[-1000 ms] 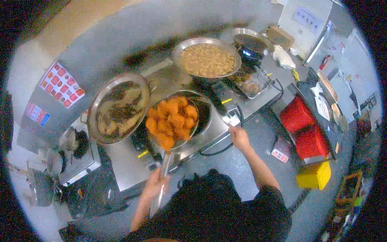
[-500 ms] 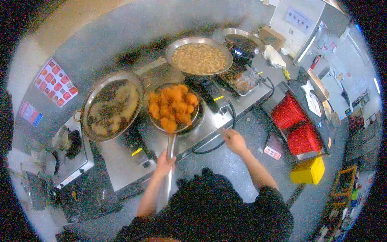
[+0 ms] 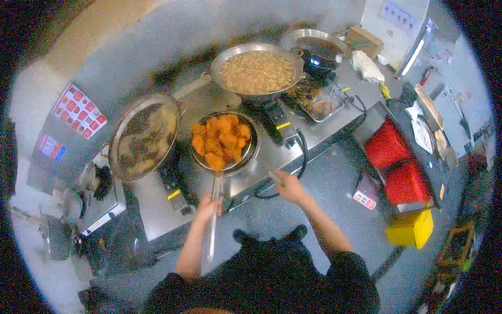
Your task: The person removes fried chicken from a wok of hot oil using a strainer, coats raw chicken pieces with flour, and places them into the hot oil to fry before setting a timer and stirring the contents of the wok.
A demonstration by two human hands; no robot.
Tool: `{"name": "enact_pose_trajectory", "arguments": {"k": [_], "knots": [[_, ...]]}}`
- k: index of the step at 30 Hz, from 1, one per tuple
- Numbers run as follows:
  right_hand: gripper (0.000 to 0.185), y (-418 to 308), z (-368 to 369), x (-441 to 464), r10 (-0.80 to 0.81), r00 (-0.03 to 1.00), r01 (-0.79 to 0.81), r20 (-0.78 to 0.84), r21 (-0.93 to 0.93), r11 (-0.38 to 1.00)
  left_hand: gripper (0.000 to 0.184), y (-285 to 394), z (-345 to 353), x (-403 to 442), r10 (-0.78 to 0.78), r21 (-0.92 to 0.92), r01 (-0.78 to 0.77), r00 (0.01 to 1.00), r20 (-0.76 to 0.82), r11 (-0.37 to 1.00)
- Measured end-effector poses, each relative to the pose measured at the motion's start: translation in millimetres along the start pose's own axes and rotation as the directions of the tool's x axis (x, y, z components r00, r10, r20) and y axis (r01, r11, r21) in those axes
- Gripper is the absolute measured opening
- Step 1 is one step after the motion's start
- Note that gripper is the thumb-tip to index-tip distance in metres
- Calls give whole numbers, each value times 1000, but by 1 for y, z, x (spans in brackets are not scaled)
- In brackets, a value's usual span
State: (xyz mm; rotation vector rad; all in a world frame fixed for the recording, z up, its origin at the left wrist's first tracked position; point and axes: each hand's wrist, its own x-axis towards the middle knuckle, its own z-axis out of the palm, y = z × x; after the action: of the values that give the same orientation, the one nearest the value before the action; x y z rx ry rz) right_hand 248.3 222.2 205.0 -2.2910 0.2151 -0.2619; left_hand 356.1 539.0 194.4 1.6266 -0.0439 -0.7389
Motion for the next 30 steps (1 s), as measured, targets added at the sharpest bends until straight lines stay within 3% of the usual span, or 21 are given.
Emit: {"name": "enact_pose_trajectory", "arguments": {"k": [2,5,8,10,13,15,17,20,21,22,23,24,25,26,27,29,30], "knots": [[50,-4,-21,-2,97,984,-120,149,150,981,32,7,1,-6,-28,50,30,999,-34,998],[58,-3,-52,-19,260,917,-378,304,447,811,31,21,10,-14,-51,297,85,991,-121,951],[63,29,-78,-60,257,936,-349,241,545,762,39,30,8,-18,16,617,84,988,-156,783],[57,107,-62,-103,181,982,-182,48,465,866,46,9,-12,-1,168,820,-44,984,-64,570],[49,177,-91,-178,462,867,-492,187,165,855,45,44,16,-10,96,887,203,960,-264,414],[43,232,-103,-238,591,786,-607,179,48,793,39,8,-10,10,486,960,70,851,-200,272],[40,269,-125,-290,703,705,-705,92,-11,709,32,57,41,9,809,998,55,587,-41,10],[38,312,-154,-348,821,571,-821,7,33,571,23,121,175,15,767,798,-167,441,-465,580],[38,336,-159,-364,833,554,-830,-20,66,554,18,160,260,-11,814,883,-147,476,-332,446],[37,350,-164,-377,845,533,-839,-49,99,535,21,146,308,4,792,684,-445,508,-339,578],[37,354,-173,-381,850,517,-841,-104,125,526,23,111,327,36,787,736,-448,589,-184,508],[37,354,-186,-378,857,487,-846,-169,152,511,27,105,362,52,651,761,-389,757,-57,519],[38,346,-206,-367,874,469,-848,-125,214,485,27,75,369,95,339,440,-277,938,-67,854],[38,341,-225,-358,891,445,-847,-88,283,451,27,45,376,138,-18,99,25,997,-69,995],[37,344,-235,-359,872,470,-830,-137,267,490,24,11,351,184,-40,-190,35,999,-22,981],[36,358,-246,-372,865,462,-828,-196,253,500,20,-48,308,272,-85,-710,110,994,71,695],[36,362,-248,-378,881,430,-845,-199,256,470,18,-47,292,273,147,3,-148,986,76,989]]}}
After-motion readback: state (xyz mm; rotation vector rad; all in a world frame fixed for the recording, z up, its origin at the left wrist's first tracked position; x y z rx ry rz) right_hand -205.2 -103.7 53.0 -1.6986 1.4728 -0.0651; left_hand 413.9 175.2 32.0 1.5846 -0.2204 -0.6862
